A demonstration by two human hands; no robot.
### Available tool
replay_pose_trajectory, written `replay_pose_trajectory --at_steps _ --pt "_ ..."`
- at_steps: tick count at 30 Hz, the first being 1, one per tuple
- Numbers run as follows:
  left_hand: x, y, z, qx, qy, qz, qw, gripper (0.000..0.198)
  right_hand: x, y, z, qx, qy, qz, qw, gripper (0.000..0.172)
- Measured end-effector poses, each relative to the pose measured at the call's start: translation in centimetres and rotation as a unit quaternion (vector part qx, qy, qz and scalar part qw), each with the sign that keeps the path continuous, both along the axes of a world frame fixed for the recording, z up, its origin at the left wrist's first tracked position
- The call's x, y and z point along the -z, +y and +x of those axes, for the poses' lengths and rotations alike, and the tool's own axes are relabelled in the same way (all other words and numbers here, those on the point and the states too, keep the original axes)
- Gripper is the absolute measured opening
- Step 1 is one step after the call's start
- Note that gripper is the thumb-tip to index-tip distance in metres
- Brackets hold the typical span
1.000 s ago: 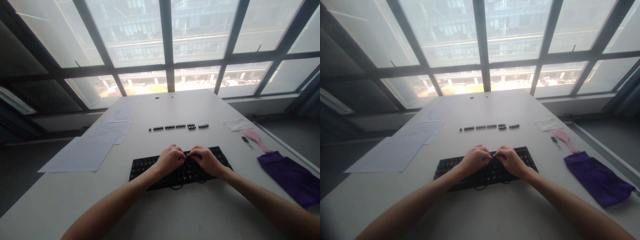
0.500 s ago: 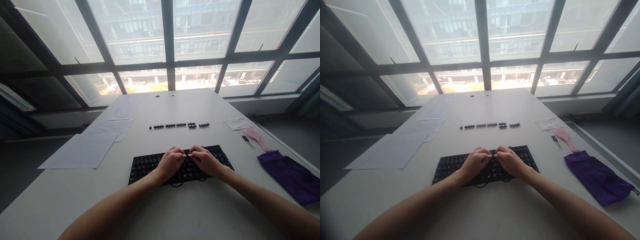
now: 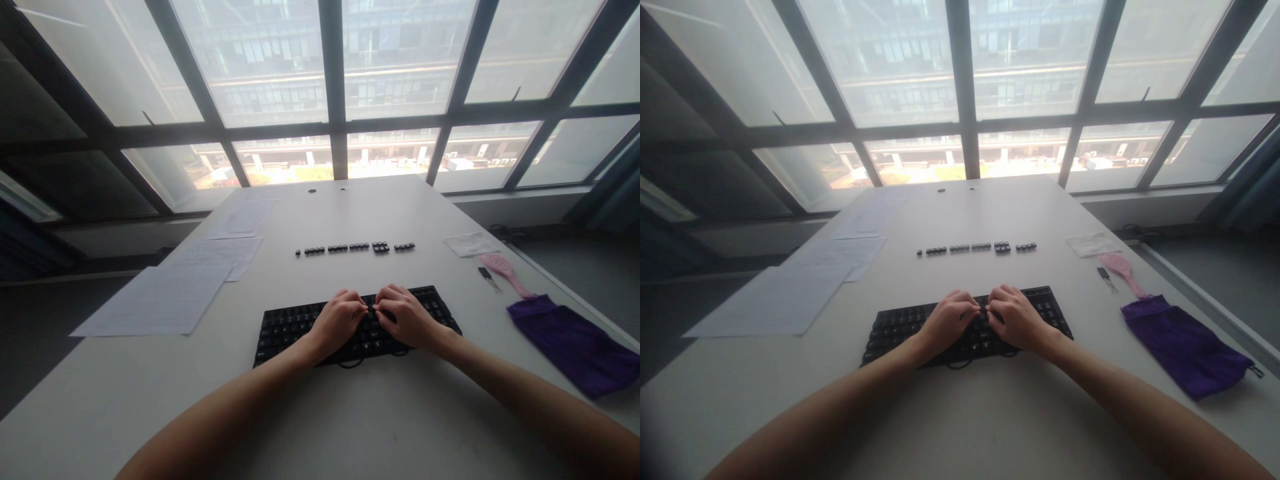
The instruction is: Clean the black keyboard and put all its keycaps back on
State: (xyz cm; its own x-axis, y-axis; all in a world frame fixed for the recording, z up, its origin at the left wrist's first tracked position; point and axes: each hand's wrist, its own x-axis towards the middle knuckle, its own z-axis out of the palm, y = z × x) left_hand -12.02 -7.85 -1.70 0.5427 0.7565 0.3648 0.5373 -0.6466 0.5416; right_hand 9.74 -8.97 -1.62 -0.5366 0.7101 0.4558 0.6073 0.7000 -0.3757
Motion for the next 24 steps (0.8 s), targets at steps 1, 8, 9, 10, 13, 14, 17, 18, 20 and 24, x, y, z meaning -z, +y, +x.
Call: replay_pose_trajectory --at_steps 1,8,9,10,13,14,17,18,20,24 --pt "0.0 0.0 0.0 -0.002 -0.001 0.0 1.0 0.017 0.0 0.0 0.0 0.005 -0.008 0.002 1.0 0.013" --pt "0.0 0.2 -0.4 0.005 -0.004 0.007 1.0 0.016 0.1 -0.3 -0.2 0.007 -0.011 -0.001 1.0 0.01" --pt "0.1 0.2 -0.7 0.005 -0.005 0.008 1.0 0.015 0.1 -0.5 -0.4 0.006 -0.011 -0.002 1.0 0.009" --pt "0.2 0.2 -1.0 0.004 -0.006 0.009 1.0 0.015 0.1 -0.7 -0.7 0.006 -0.01 -0.001 1.0 0.009" --pt "0.1 0.1 -2.3 0.0 -0.021 -0.002 1.0 0.013 -0.3 -0.7 -1.4 -0.001 -0.005 -0.002 1.0 0.013" --pt "-0.2 0.2 -2.7 -0.002 -0.032 -0.014 0.999 0.013 -0.5 -0.2 -1.4 0.002 0.004 -0.002 1.0 0.015" --pt "-1.7 1.4 -3.0 -0.015 -0.058 -0.053 0.997 0.014 -1.4 2.9 0.0 0.055 0.052 0.012 0.997 0.019" --pt "-2.3 2.3 -2.7 -0.022 -0.056 -0.054 0.997 0.014 -1.6 4.5 0.8 0.088 0.063 0.023 0.994 0.018" --pt "-3.4 4.8 -1.5 -0.04 -0.032 -0.031 0.998 0.013 -1.6 8.1 2.6 0.151 0.042 0.042 0.987 0.018" --pt "-4.4 11.2 2.7 -0.102 0.052 0.011 0.993 0.015 -0.6 14.2 5.0 0.209 -0.067 0.022 0.975 0.017"
